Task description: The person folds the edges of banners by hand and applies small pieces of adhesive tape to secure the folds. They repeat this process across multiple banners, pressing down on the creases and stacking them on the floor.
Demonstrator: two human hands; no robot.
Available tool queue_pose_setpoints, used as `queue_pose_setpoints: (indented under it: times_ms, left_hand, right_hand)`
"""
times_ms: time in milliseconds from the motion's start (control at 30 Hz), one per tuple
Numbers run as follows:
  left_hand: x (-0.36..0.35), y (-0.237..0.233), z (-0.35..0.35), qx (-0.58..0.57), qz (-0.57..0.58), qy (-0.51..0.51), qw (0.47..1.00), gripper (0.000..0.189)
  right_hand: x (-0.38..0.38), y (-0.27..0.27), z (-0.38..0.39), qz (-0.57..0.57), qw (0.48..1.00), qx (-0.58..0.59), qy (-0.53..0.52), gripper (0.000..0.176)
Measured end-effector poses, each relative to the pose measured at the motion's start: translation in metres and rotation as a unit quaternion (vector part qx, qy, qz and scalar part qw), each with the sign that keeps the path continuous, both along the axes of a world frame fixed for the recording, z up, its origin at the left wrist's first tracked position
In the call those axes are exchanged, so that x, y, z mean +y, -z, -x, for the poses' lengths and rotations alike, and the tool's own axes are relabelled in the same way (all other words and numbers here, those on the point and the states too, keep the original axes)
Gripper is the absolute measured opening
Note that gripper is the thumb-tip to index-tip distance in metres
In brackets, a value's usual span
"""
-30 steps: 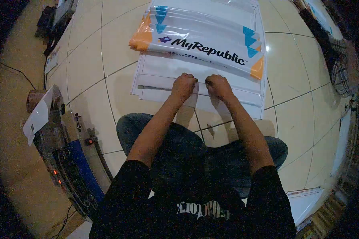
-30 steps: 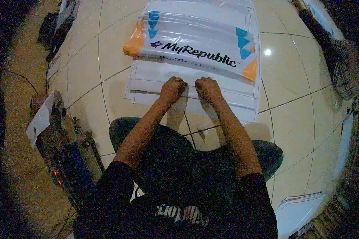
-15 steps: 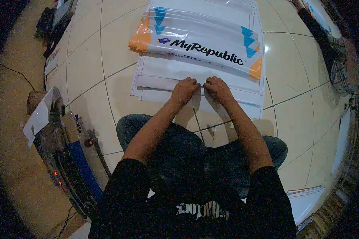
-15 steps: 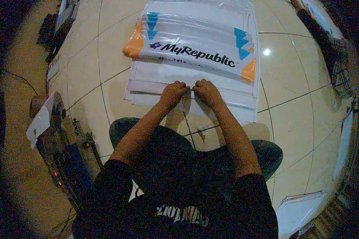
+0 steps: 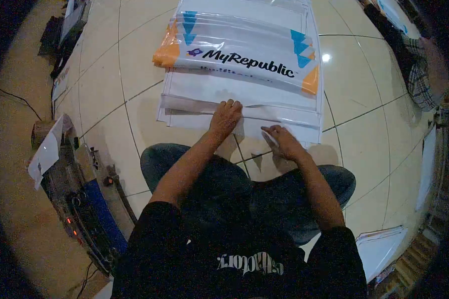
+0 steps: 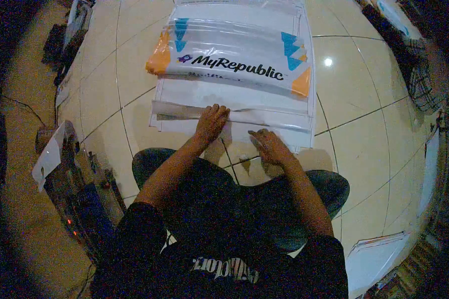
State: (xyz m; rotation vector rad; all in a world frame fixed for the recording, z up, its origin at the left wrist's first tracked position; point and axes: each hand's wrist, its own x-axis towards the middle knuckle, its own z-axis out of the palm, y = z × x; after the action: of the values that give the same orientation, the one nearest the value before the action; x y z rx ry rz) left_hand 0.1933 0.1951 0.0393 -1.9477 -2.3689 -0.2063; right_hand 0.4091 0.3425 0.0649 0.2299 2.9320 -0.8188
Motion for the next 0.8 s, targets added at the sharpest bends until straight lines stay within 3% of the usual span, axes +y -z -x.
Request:
queue_pose_setpoints:
  times_ms: [33,133,167,200,267,300,333,400,433,500,533,567,633,800]
  left_hand:
    - [-0.002,0.001,0.0,-0.024,-0.028,-0.006,0.999,0.034]
    - [-0.006,0.003,0.001,-0.019,-0.009,-0.017,1.0,0.039]
    - [-0.007,0.003,0.0,-0.016,-0.011,-0.013,1.0,0.039]
    - [-0.011,0.002,-0.004,-0.006,0.01,-0.026,1.0,0.039]
    - [-0.012,0.0,-0.008,0.006,0.03,-0.038,0.999,0.039]
    - [-0.012,-0.002,-0.012,-0.01,0.037,-0.054,0.998,0.041]
    - [-0.012,-0.002,-0.016,-0.026,0.045,-0.07,0.996,0.045]
    - [-0.008,-0.004,-0.026,-0.046,0.043,-0.095,0.993,0.048]
    - [-0.006,-0.004,-0.031,-0.065,0.04,-0.12,0.99,0.052]
    - [-0.005,0.002,-0.038,-0.043,0.0,-0.134,0.99,0.055]
    - [-0.005,0.006,-0.041,-0.017,-0.038,-0.141,0.989,0.057]
    - [-0.002,-0.003,-0.043,-0.059,0.029,-0.164,0.984,0.058]
    - [0.001,0.002,-0.048,-0.066,0.034,-0.183,0.98,0.059]
    - [0.006,-0.004,-0.061,-0.098,0.064,-0.231,0.966,0.065]
  right_hand:
    - [-0.004,-0.006,-0.007,0.043,0.996,-0.066,-0.04,0.077]
    - [-0.019,0.003,-0.001,0.105,0.988,-0.076,-0.083,0.092]
    - [-0.027,0.004,0.001,0.123,0.986,-0.075,-0.08,0.081]
    - [-0.032,0.005,0.003,0.121,0.987,-0.072,-0.076,0.081]
    - [-0.039,0.013,0.009,0.049,0.983,-0.101,-0.146,0.057]
    - [-0.04,0.022,0.009,0.097,0.987,-0.035,-0.127,0.035]
    - [-0.04,0.029,0.008,0.097,0.986,-0.036,-0.128,0.035]
    - [-0.04,0.018,0.014,0.227,0.971,0.062,-0.028,0.026]
    - [-0.037,0.013,0.018,0.227,0.972,0.059,-0.032,0.026]
    - [-0.025,0.0,0.033,0.376,0.913,0.008,0.16,0.029]
    - [-0.017,-0.006,0.043,0.343,0.921,0.021,0.181,0.031]
    - [-0.008,-0.011,0.054,0.31,0.928,0.036,0.202,0.032]
    - [0.011,-0.005,0.073,0.149,0.971,0.09,0.162,0.034]
    - [0.03,-0.016,0.106,0.107,0.985,0.037,0.131,0.041]
